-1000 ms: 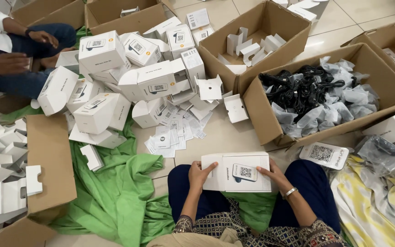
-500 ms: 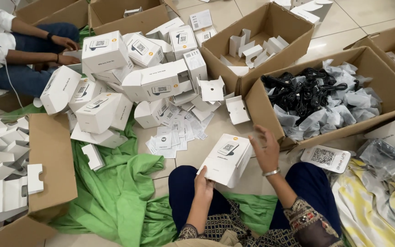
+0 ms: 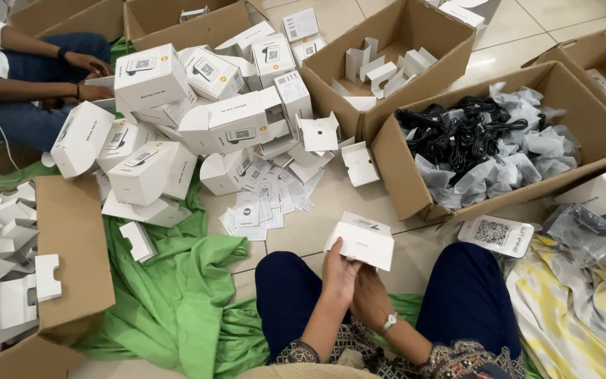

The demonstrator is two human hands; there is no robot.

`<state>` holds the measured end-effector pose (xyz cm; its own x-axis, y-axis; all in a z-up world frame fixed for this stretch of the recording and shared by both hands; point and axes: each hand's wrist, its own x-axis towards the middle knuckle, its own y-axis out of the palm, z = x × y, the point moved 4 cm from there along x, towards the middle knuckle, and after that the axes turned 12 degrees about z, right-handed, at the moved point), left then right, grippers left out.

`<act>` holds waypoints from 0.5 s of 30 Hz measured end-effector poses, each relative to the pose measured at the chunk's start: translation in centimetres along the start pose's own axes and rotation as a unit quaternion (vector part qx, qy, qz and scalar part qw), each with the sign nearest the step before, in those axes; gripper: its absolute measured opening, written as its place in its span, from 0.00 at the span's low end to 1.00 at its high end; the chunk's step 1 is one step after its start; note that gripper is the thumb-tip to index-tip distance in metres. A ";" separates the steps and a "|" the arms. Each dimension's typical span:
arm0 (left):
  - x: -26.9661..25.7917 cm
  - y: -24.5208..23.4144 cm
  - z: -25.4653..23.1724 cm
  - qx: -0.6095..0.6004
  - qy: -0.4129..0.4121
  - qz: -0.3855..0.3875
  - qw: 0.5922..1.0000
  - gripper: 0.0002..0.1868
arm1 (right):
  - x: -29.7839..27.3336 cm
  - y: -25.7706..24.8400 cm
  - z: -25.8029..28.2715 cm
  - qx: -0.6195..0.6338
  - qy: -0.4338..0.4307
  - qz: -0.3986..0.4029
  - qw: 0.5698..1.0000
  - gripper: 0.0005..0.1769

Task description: The person is packaging electronic devices (possibly smartwatches) into white boxes, including inserting accessories and applying labels.

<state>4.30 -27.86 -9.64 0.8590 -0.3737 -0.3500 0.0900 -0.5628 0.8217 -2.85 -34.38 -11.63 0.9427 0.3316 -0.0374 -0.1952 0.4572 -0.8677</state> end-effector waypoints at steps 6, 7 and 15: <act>-2.3 4.3 0.1 0.060 -0.067 -0.022 0.996 0.26 | 3.3 4.5 -8.3 -0.165 0.144 0.226 0.949 0.37; -1.3 3.8 0.1 0.061 -0.069 -0.021 0.996 0.26 | 3.0 3.8 -8.0 -0.164 0.146 0.225 0.949 0.37; 1.2 12.2 -10.3 0.178 0.159 0.190 0.952 0.33 | 0.9 -1.6 -5.6 -0.021 0.018 0.103 0.994 0.37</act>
<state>11.66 -27.62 4.60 0.9099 -0.3896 0.1424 -0.3854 -0.6667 0.6380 -0.16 -39.37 -13.06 0.8932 0.3845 -0.2332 -0.3742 0.3480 -0.8596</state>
